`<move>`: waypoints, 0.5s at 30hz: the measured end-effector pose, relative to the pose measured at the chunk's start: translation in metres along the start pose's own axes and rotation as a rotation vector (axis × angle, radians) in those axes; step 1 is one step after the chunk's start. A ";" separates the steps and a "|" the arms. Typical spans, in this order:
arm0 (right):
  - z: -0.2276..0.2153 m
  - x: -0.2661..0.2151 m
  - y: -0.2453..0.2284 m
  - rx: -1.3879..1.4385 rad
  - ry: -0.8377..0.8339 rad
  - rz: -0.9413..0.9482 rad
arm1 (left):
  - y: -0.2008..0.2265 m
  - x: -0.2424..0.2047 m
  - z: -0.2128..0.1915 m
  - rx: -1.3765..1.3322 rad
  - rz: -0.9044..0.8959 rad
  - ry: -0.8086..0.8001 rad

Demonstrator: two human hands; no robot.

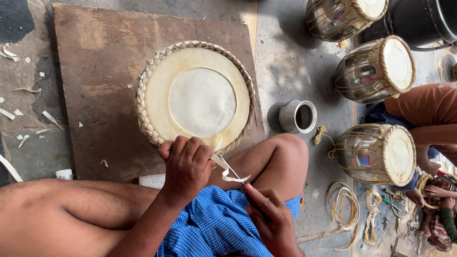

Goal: The person uses a pointed tool to thread and tighten white strips around the rim of a drum, pulling the material taut by hand while sitting on the floor.

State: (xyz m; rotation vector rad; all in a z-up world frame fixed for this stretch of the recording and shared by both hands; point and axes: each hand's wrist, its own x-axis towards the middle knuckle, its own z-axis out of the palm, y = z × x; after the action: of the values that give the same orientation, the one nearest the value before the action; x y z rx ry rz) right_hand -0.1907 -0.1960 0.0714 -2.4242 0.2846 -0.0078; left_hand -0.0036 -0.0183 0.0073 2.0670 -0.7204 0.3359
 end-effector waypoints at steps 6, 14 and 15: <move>0.021 0.002 0.011 1.112 -0.028 0.751 | -0.002 0.004 0.002 0.016 0.003 0.045; 0.038 -0.002 0.004 0.857 0.037 0.541 | 0.001 0.003 0.006 0.050 0.003 0.041; 0.039 -0.004 0.003 1.257 -0.006 0.788 | 0.000 0.001 0.007 0.048 -0.002 0.040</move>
State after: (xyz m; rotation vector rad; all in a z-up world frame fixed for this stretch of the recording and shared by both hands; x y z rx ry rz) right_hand -0.1916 -0.1725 0.0395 -0.9737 0.8894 0.1314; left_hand -0.0028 -0.0246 0.0041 2.1004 -0.6919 0.3963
